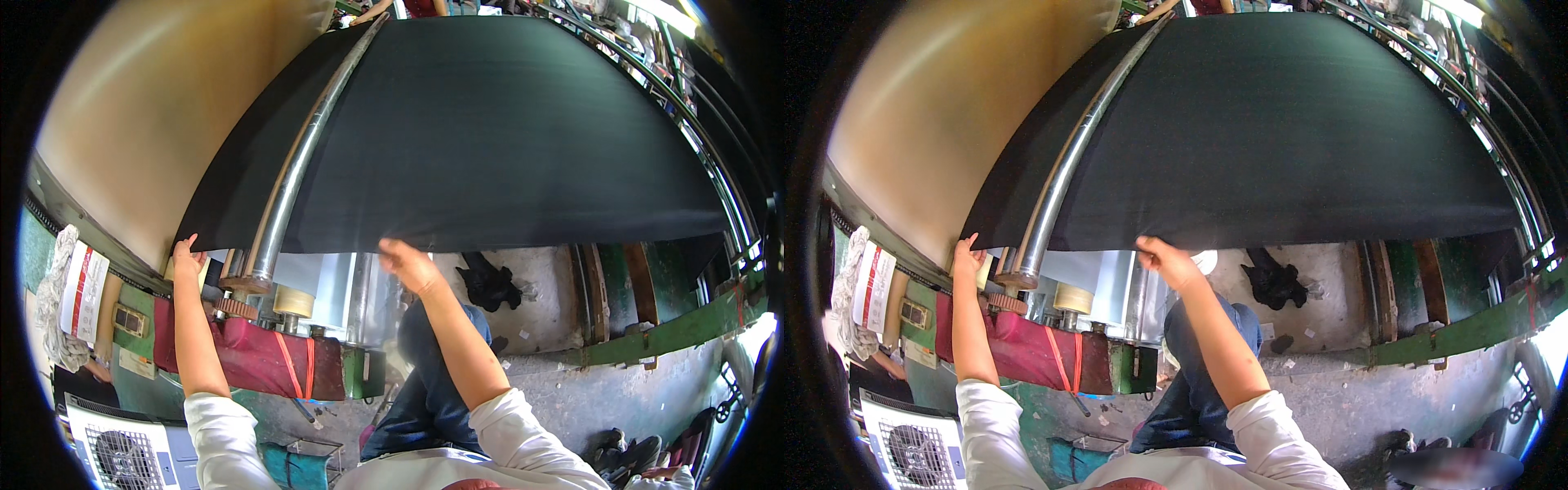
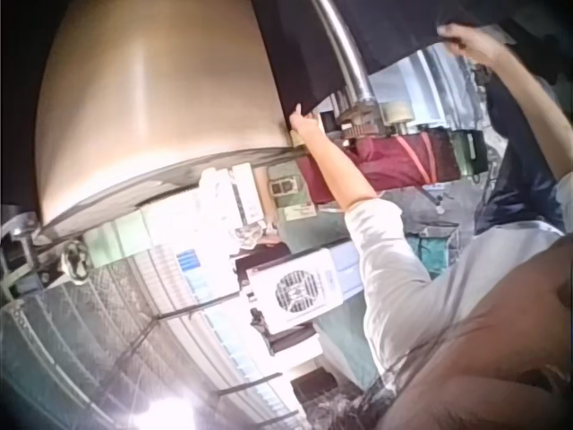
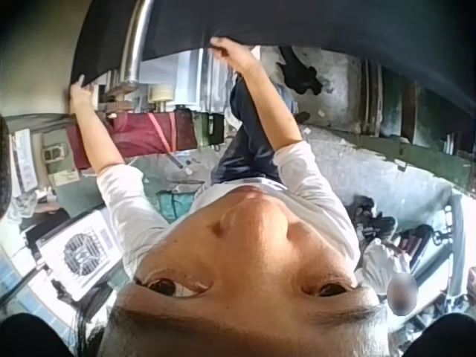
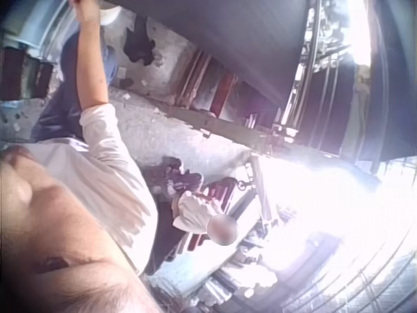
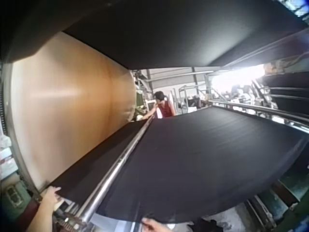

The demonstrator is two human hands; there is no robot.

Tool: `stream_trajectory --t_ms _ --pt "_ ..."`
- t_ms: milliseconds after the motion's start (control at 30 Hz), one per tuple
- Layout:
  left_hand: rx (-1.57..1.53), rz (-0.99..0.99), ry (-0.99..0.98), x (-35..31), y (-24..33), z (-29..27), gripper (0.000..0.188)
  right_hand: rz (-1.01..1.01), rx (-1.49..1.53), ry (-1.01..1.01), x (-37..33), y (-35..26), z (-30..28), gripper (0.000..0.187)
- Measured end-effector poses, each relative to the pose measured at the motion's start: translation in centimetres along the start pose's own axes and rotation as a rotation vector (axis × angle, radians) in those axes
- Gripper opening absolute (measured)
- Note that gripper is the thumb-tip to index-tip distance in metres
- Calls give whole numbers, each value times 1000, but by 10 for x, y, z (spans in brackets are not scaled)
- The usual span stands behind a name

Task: The person feeds a large black sheet of material into a roller machine, using both hands to guide and smooth the material as it moves through the rollers. The person maintains tension and alignment while the material is processed.

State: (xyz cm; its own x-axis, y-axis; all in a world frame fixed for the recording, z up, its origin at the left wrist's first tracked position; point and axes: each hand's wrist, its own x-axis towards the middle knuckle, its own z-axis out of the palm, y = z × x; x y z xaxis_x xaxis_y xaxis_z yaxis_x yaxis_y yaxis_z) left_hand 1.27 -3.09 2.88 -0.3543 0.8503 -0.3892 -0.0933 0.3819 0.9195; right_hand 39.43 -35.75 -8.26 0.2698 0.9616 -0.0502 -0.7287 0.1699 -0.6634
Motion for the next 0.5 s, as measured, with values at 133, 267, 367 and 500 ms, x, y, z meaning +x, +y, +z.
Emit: stream_trajectory --t_ms 133,267,367,500 --pt "69 -35 -548 -3 -2 -5 34 -5 -390 -211 -7 -5 13 31" --pt "72 3 -384 -9 -2 -3 34 -68 -402 -35 -3 -1 13 31" --pt "29 -14 -296 -5 -3 -3 33 -142 -119 201 0 -8 13 24" --pt "68 -17 -476 4 -1 -8 32 -99 33 153 0 -11 9 22"
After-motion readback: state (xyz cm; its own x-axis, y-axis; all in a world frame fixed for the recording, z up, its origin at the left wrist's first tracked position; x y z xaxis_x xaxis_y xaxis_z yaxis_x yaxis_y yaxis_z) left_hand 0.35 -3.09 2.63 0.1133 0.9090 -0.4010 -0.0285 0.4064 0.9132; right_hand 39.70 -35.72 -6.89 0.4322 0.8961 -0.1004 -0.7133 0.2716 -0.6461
